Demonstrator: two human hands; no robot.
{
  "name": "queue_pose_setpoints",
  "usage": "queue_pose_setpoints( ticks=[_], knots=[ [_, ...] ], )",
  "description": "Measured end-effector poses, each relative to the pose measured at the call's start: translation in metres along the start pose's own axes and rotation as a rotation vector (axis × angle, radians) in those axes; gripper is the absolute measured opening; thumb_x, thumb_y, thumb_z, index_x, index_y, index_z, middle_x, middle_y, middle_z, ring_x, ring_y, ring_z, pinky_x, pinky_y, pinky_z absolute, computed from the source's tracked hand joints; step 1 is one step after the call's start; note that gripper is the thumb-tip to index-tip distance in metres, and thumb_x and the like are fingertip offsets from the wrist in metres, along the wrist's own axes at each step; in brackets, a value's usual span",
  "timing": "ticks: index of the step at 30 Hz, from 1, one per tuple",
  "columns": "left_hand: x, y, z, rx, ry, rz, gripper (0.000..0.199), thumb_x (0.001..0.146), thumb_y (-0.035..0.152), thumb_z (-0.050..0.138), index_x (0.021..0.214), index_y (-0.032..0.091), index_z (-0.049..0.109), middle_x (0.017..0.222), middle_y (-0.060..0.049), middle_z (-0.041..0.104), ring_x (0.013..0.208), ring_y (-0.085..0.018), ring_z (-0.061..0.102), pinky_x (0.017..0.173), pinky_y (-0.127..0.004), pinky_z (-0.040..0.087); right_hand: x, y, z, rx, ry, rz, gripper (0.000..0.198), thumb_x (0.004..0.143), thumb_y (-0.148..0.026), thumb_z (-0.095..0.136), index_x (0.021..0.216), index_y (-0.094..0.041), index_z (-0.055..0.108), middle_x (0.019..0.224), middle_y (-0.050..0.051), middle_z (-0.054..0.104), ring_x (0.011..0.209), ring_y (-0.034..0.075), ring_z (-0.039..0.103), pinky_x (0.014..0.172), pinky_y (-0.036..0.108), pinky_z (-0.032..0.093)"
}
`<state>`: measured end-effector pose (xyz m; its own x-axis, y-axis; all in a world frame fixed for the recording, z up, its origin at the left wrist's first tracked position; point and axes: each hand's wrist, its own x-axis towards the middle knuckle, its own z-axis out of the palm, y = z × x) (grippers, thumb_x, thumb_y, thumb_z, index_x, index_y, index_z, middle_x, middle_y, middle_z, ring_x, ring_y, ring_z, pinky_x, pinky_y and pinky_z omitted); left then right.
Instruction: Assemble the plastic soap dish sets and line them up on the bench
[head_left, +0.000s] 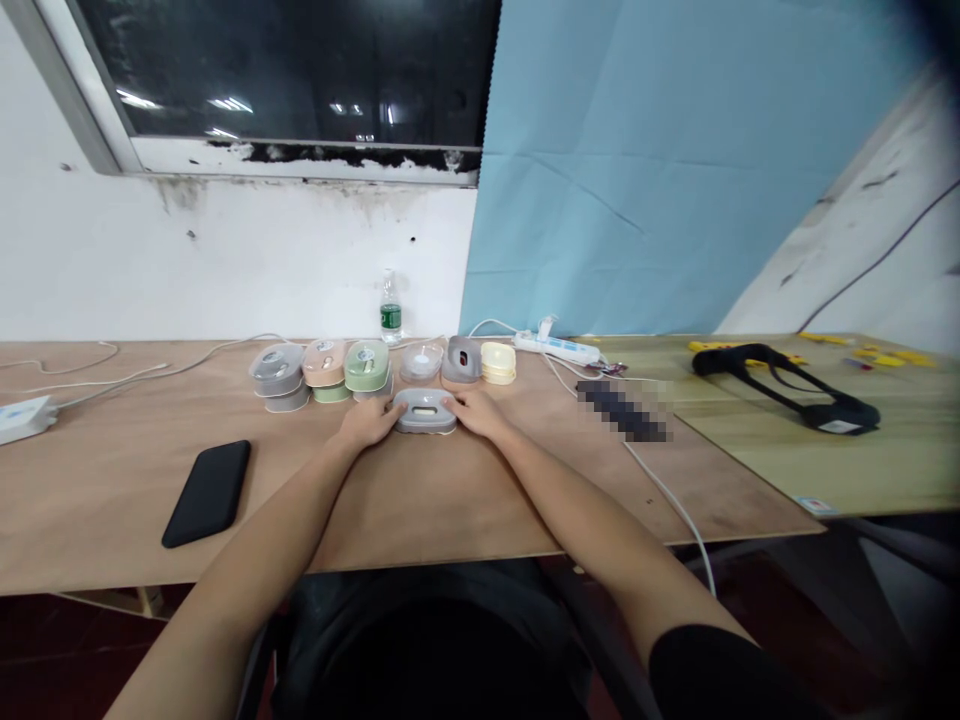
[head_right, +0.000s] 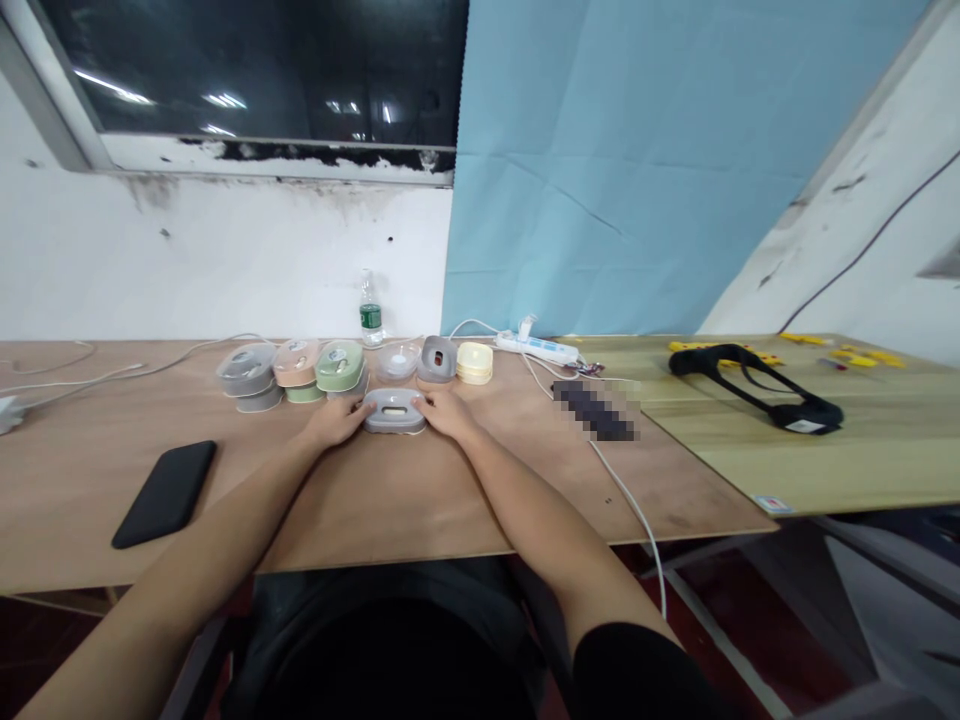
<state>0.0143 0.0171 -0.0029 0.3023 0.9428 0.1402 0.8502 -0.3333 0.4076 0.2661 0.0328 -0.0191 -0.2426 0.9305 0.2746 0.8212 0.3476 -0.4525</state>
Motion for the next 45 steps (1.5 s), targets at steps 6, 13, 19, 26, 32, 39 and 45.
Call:
queue_pose_setpoints(
  ticks=[6, 13, 19, 26, 32, 39, 45],
  knots=[
    [0.002, -0.001, 0.001, 0.054, -0.030, -0.035, 0.064, 0.088, 0.067, 0.024, 0.095, 0.020, 0.067, 0.097, -0.011, 0.070, 0.091, -0.028, 0.064, 0.075, -0.035, 0.047, -0.002, -0.004, -0.002, 0.026, 0.014, 0.005, 0.048, 0.091, -0.056, 0.042, 0.082, -0.017, 0.070, 0.081, 0.007, 0.071, 0.069, 0.018, 0.061, 0.059, 0.024, 0.036],
    [0.001, -0.001, 0.000, 0.006, -0.019, -0.029, 0.065, 0.089, 0.067, 0.022, 0.097, 0.020, 0.068, 0.098, -0.010, 0.070, 0.090, -0.027, 0.065, 0.074, -0.033, 0.047, -0.001, 0.000, 0.001, 0.030, 0.023, -0.005, 0.051, 0.090, -0.058, 0.040, 0.075, -0.018, 0.067, 0.076, 0.007, 0.069, 0.068, 0.018, 0.060, 0.060, 0.024, 0.037],
    [0.001, -0.003, 0.000, -0.009, -0.006, -0.019, 0.064, 0.088, 0.068, 0.025, 0.094, 0.021, 0.067, 0.096, -0.008, 0.071, 0.087, -0.026, 0.065, 0.071, -0.033, 0.046, 0.001, 0.004, 0.003, 0.025, 0.031, -0.007, 0.047, 0.090, -0.054, 0.042, 0.073, -0.018, 0.067, 0.076, 0.006, 0.069, 0.067, 0.017, 0.059, 0.060, 0.024, 0.036],
    [0.001, -0.002, -0.001, 0.015, -0.010, -0.007, 0.059, 0.089, 0.063, 0.028, 0.089, 0.019, 0.068, 0.092, -0.008, 0.071, 0.085, -0.025, 0.064, 0.070, -0.031, 0.045, -0.001, -0.001, -0.002, 0.045, 0.005, 0.005, 0.040, 0.091, -0.047, 0.045, 0.081, -0.017, 0.069, 0.083, 0.006, 0.071, 0.072, 0.018, 0.060, 0.061, 0.024, 0.037],
    [0.004, -0.003, 0.001, 0.000, -0.029, -0.115, 0.053, 0.086, 0.064, 0.038, 0.089, 0.023, 0.070, 0.094, -0.005, 0.072, 0.087, -0.023, 0.065, 0.070, -0.028, 0.045, -0.003, -0.002, -0.004, 0.026, -0.058, -0.015, 0.043, 0.092, -0.048, 0.043, 0.079, -0.017, 0.070, 0.080, 0.006, 0.071, 0.071, 0.018, 0.060, 0.061, 0.025, 0.037],
    [0.005, -0.005, 0.003, -0.021, 0.014, -0.133, 0.053, 0.084, 0.065, 0.042, 0.107, 0.024, 0.068, 0.108, -0.006, 0.070, 0.096, -0.024, 0.064, 0.075, -0.029, 0.046, -0.003, -0.005, -0.002, 0.016, 0.001, 0.038, 0.035, 0.089, -0.047, 0.051, 0.096, -0.019, 0.070, 0.091, 0.006, 0.072, 0.081, 0.019, 0.064, 0.067, 0.026, 0.042],
    [0.003, -0.004, 0.001, -0.013, 0.003, -0.118, 0.053, 0.086, 0.064, 0.039, 0.104, 0.023, 0.069, 0.106, -0.008, 0.070, 0.095, -0.026, 0.064, 0.075, -0.032, 0.046, 0.003, -0.020, -0.006, -0.058, 0.233, 0.055, 0.032, 0.089, -0.043, 0.052, 0.109, -0.023, 0.066, 0.090, 0.005, 0.072, 0.088, 0.021, 0.064, 0.077, 0.028, 0.043]
  ],
)
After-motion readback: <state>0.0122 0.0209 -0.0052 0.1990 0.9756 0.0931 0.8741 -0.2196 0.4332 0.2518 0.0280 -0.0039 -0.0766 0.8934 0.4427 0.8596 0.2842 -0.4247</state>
